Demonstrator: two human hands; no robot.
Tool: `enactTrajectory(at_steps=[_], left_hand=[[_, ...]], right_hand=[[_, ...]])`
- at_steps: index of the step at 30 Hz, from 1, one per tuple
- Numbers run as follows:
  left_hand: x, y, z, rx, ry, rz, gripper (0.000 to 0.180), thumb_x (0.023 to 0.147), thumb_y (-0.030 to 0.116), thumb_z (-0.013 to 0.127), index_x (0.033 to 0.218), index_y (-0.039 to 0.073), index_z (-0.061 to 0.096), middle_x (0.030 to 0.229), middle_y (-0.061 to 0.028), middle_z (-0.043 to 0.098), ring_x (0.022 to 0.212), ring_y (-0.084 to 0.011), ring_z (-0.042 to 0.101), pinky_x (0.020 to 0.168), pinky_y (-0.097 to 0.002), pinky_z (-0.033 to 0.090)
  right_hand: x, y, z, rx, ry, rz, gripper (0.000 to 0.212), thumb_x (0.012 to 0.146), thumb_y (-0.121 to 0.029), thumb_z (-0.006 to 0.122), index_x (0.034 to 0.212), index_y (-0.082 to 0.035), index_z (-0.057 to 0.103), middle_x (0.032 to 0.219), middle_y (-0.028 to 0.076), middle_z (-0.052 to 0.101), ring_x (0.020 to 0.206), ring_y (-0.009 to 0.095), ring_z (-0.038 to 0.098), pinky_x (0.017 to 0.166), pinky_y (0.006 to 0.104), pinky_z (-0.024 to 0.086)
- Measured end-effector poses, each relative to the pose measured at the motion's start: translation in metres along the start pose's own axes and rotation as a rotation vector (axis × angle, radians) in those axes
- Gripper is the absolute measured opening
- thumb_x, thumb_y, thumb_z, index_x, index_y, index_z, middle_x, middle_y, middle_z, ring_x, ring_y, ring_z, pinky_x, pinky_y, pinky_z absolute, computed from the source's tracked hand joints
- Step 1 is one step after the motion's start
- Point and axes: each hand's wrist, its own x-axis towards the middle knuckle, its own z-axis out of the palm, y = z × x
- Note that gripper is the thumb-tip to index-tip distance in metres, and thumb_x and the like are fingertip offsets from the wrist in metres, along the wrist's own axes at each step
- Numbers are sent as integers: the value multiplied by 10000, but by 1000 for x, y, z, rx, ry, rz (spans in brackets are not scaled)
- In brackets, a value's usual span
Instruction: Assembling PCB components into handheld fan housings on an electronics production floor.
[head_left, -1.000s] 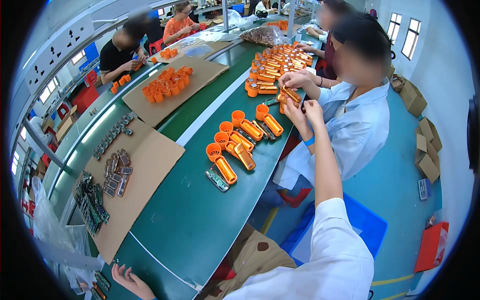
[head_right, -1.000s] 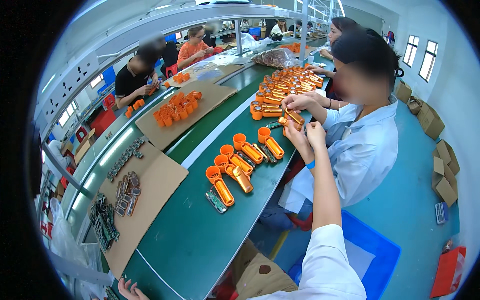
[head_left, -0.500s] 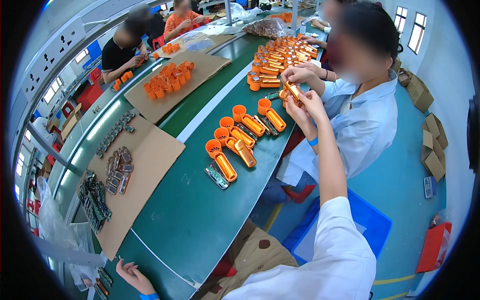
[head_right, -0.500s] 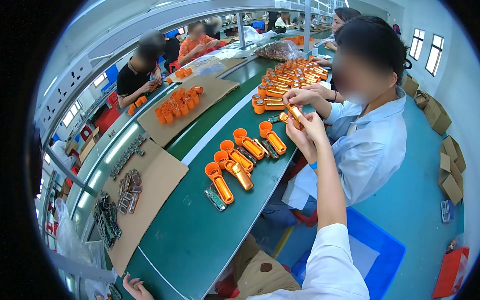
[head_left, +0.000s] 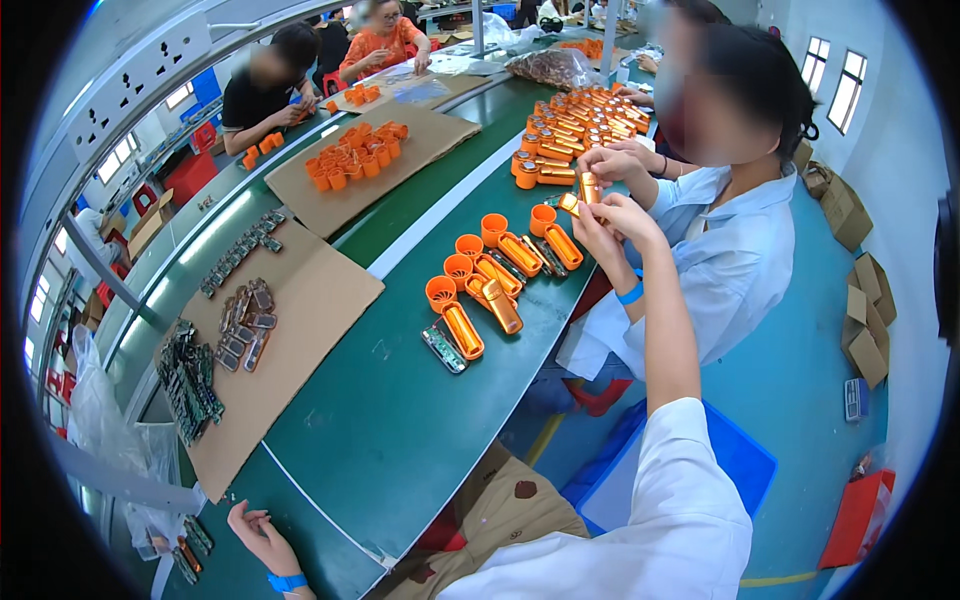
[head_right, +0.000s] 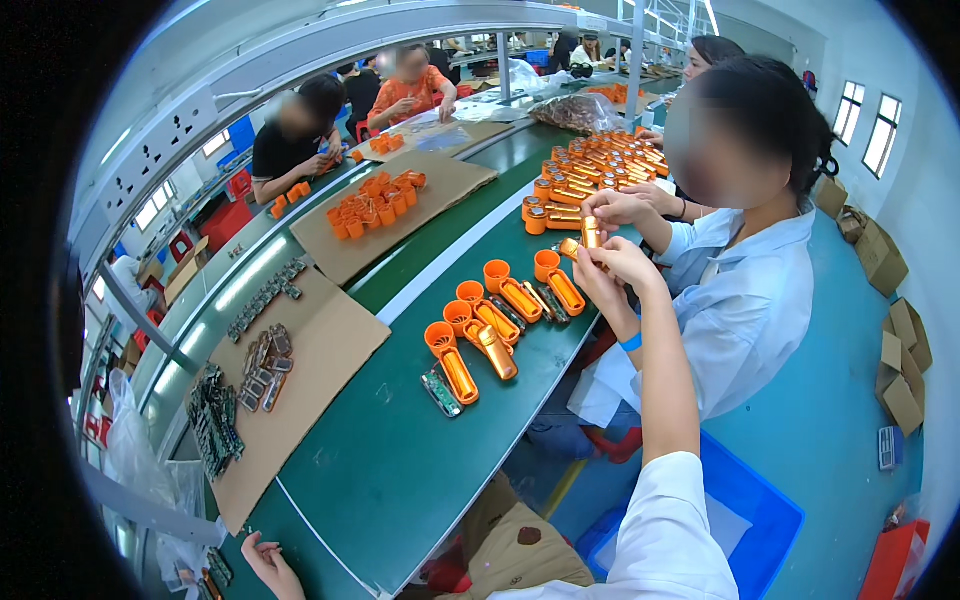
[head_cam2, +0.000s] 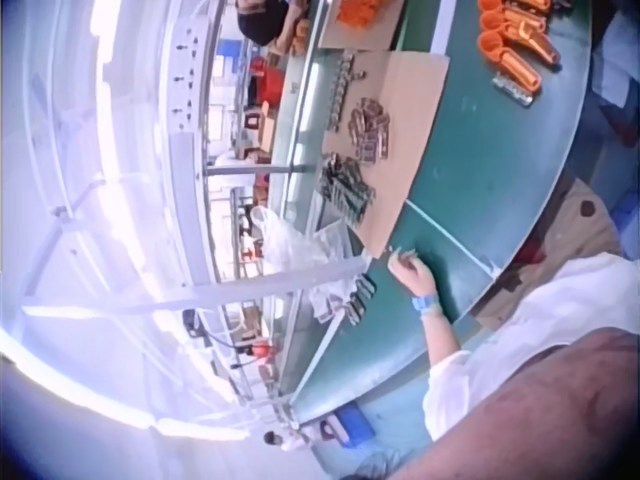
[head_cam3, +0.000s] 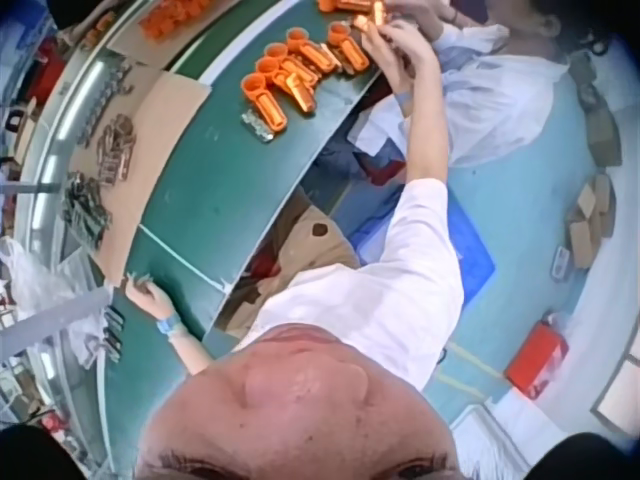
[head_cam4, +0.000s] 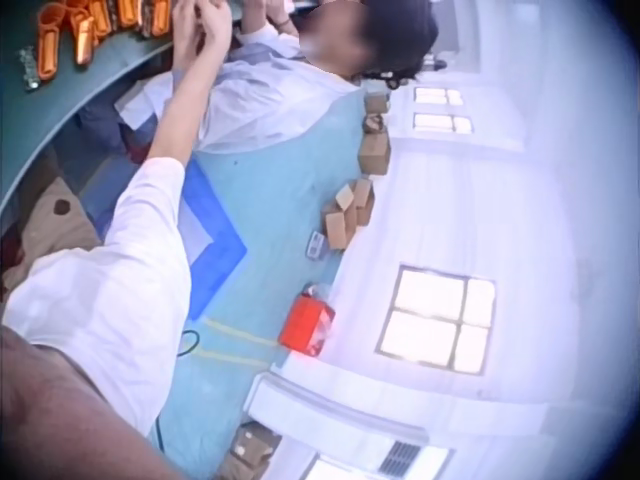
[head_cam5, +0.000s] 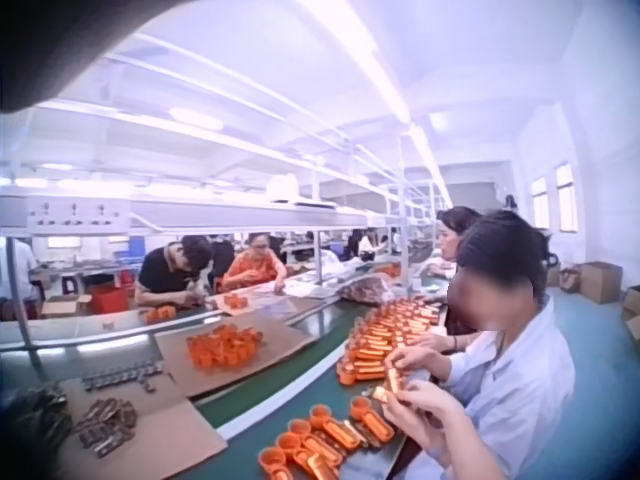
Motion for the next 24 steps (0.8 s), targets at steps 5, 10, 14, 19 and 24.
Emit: enactTrajectory(at_steps=[5, 10, 14, 19, 24], left_hand=[[0, 10, 4, -33, 22, 3, 417, 783, -145, 364, 1173, -20, 443, 1051, -95, 444, 799, -149, 492, 719, -253, 434], [3, 5, 8, -89, 19, 7, 394, 799, -136, 370, 1167, -19, 447, 1069, -102, 455, 789, -148, 506, 700, -247, 437], [5, 4, 7, -121, 10, 33, 380, 806, -139, 376, 1159, -21, 455, 1092, -110, 464, 772, -151, 513, 683, -253, 445], [4, 16, -3, -128, 38, 83, 375, 809, -152, 400, 1154, -18, 462, 1102, -113, 464, 773, -156, 519, 696, -262, 452], [-16, 77, -7, -116, 75, 157, 366, 832, -102, 447, 1185, -10, 478, 1108, -120, 463, 861, -181, 553, 799, -299, 455]], right_hand=[[-16, -21, 1, 198, 31, -68, 322, 829, -278, 681, 989, -27, 558, 712, 23, 580, 554, 76, 522, 468, 215, 400], [-17, -28, 11, 406, -19, -156, 252, 828, -154, 684, 1006, -15, 572, 735, 22, 594, 575, 70, 533, 504, 190, 405], [-26, -42, 24, 470, 92, -311, 222, 847, -101, 664, 1016, 15, 579, 814, 53, 639, 648, 77, 575, 557, 194, 448], [-60, -90, 50, 677, 141, -517, 235, 878, -94, 635, 1048, 46, 552, 879, 69, 643, 724, 86, 602, 635, 202, 486], [-179, -136, 162, 726, -336, -587, 279, 869, -94, 639, 1089, 19, 509, 882, 61, 609, 674, 110, 582, 575, 228, 470]])
